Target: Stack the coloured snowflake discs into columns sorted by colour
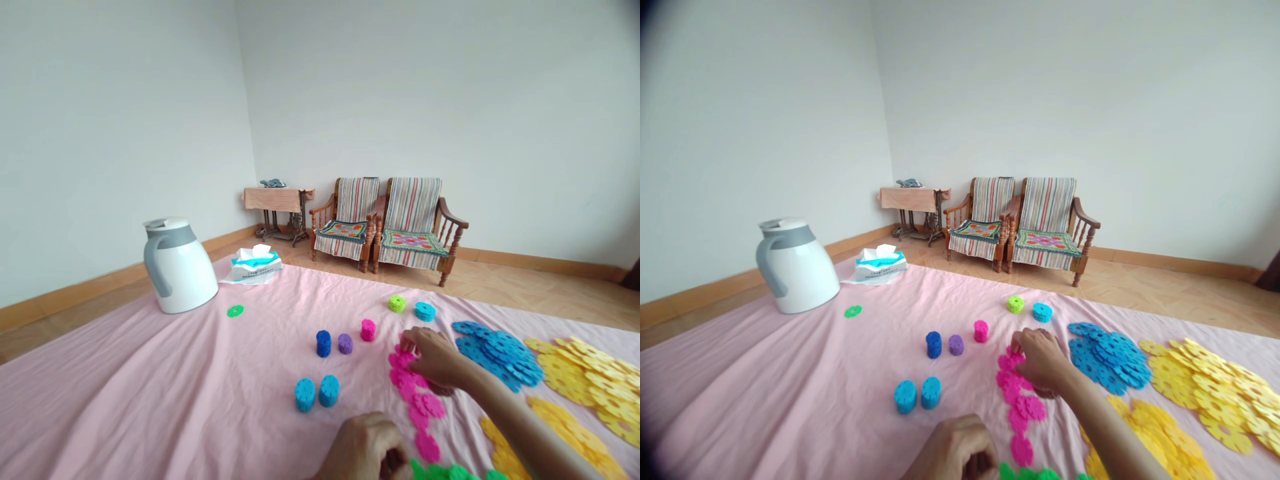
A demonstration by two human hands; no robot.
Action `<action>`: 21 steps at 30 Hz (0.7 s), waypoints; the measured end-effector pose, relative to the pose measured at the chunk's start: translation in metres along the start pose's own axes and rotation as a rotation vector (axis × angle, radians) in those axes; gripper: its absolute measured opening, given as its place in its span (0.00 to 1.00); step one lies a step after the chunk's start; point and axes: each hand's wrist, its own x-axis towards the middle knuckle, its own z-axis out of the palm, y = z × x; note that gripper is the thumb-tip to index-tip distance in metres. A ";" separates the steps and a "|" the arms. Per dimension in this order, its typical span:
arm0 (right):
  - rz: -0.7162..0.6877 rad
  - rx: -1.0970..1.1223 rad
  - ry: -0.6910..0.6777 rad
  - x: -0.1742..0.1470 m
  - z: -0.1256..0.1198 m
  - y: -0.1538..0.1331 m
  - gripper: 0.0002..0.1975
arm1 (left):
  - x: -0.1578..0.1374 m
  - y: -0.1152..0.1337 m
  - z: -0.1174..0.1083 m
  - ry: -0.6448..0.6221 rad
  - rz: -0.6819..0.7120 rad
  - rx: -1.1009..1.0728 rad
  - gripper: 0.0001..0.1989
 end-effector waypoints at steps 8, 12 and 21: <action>-0.074 -0.024 0.068 -0.019 0.003 -0.007 0.12 | 0.000 -0.003 0.002 0.024 0.039 -0.006 0.07; -0.115 -0.034 0.097 -0.028 0.002 -0.017 0.07 | 0.000 -0.001 0.001 0.027 0.041 0.004 0.07; -0.076 -0.025 0.171 -0.024 0.001 -0.018 0.06 | 0.000 0.001 -0.001 0.020 0.039 0.009 0.08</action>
